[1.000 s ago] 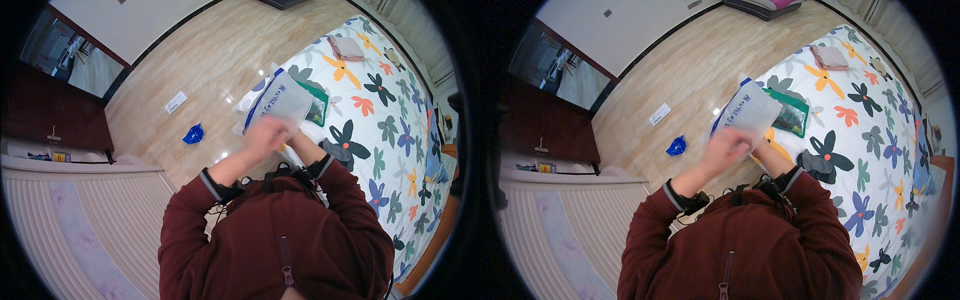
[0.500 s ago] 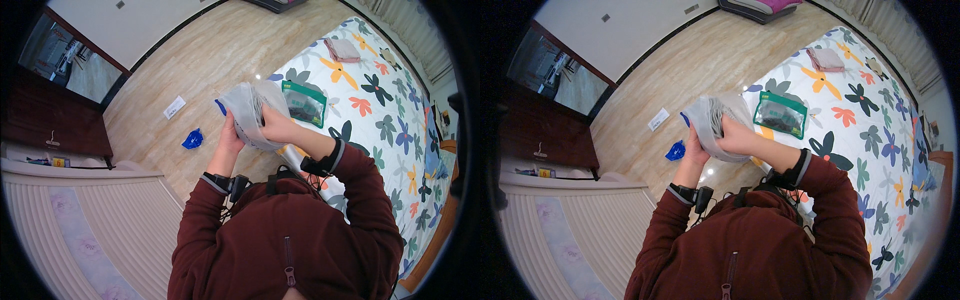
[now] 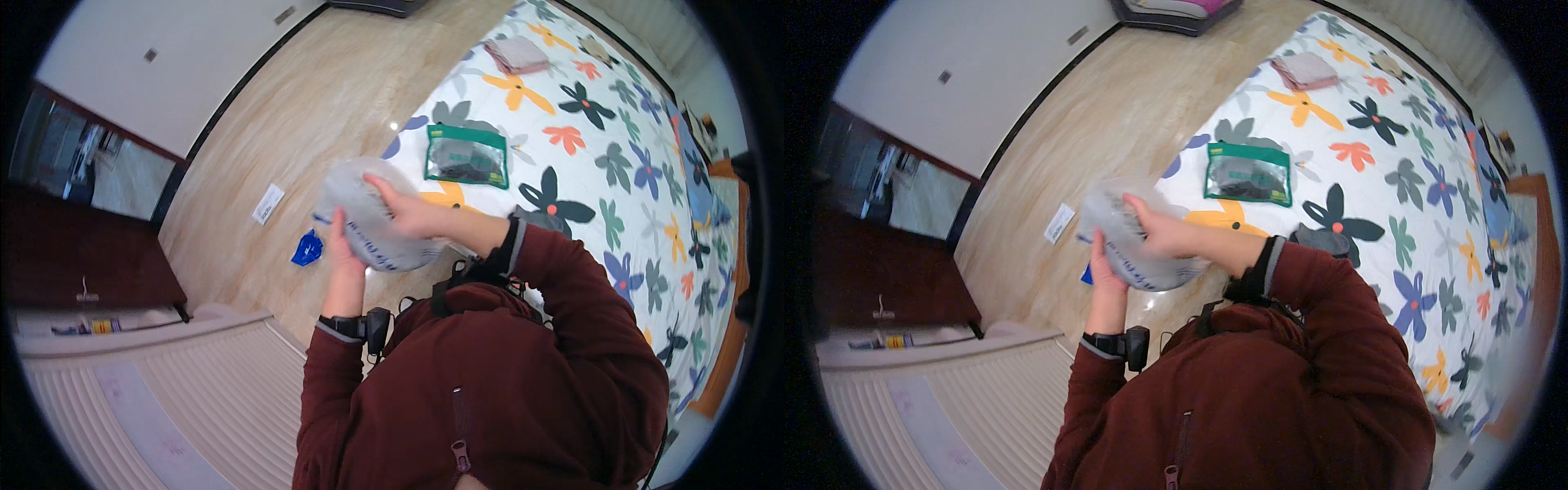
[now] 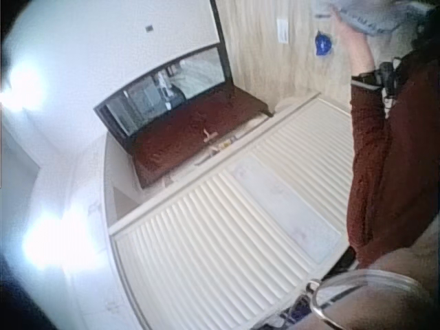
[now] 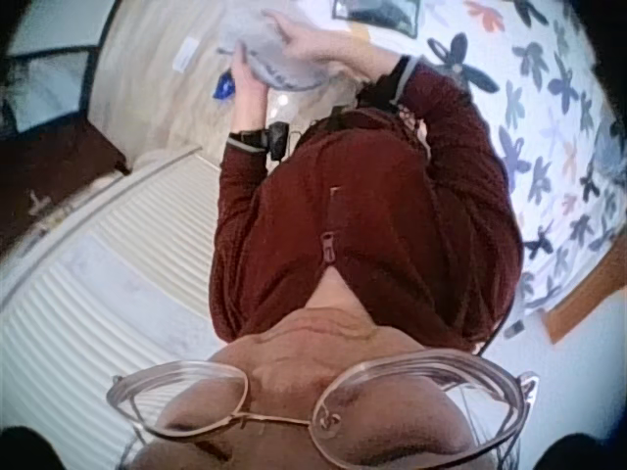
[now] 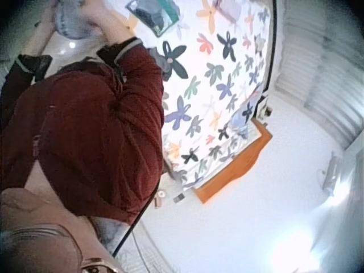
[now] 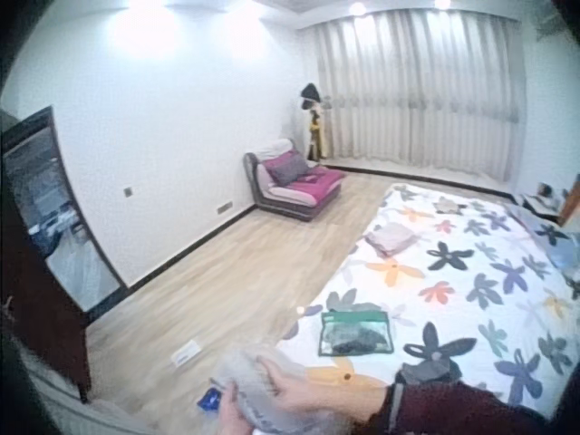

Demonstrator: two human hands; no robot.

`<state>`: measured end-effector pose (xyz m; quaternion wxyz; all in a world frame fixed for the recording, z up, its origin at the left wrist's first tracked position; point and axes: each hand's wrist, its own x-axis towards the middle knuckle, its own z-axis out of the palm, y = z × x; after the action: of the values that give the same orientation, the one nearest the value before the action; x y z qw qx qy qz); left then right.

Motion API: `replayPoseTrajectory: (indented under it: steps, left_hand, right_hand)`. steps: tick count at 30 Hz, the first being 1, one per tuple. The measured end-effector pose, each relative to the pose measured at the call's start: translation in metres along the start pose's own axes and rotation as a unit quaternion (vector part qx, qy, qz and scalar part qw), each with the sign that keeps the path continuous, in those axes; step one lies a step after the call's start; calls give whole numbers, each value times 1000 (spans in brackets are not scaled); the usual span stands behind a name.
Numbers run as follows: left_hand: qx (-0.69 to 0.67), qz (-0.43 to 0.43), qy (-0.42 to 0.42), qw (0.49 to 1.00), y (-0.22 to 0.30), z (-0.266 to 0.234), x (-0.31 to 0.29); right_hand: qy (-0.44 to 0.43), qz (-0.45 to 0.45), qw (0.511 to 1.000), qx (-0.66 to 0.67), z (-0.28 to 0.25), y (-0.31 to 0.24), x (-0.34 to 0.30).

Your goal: The person unpacks a package of socks, places them into a plastic bag, and then places the bag on the bed. The person then retrieves several boxes from a closet, opens them, and places the contents on the bed. Finally, the person retrieves a pink container from the closet and walks out of the room.

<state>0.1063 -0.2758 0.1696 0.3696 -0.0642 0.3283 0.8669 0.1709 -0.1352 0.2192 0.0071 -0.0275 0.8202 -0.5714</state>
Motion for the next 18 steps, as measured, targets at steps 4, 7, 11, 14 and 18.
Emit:
replayPoseTrajectory:
  steps: [4,7,11,14,18]
  left_hand:
    - [-58,34,-10,998,8,-12,8]
    - [13,52,28,998,3,-14,12]
    - [60,29,23,997,-15,-15,21]
    - [46,-21,-13,999,-33,-18,39]
    - [28,-72,-55,995,-55,-23,62]
  right_hand:
    - [15,64,996,-67,22,4,-15]
    - [-27,97,983,-150,19,5,-22]
    - [-15,82,966,-243,13,3,-35]
    - [-9,94,960,-262,10,5,-51]
    - [-66,113,952,-277,-15,18,-74]
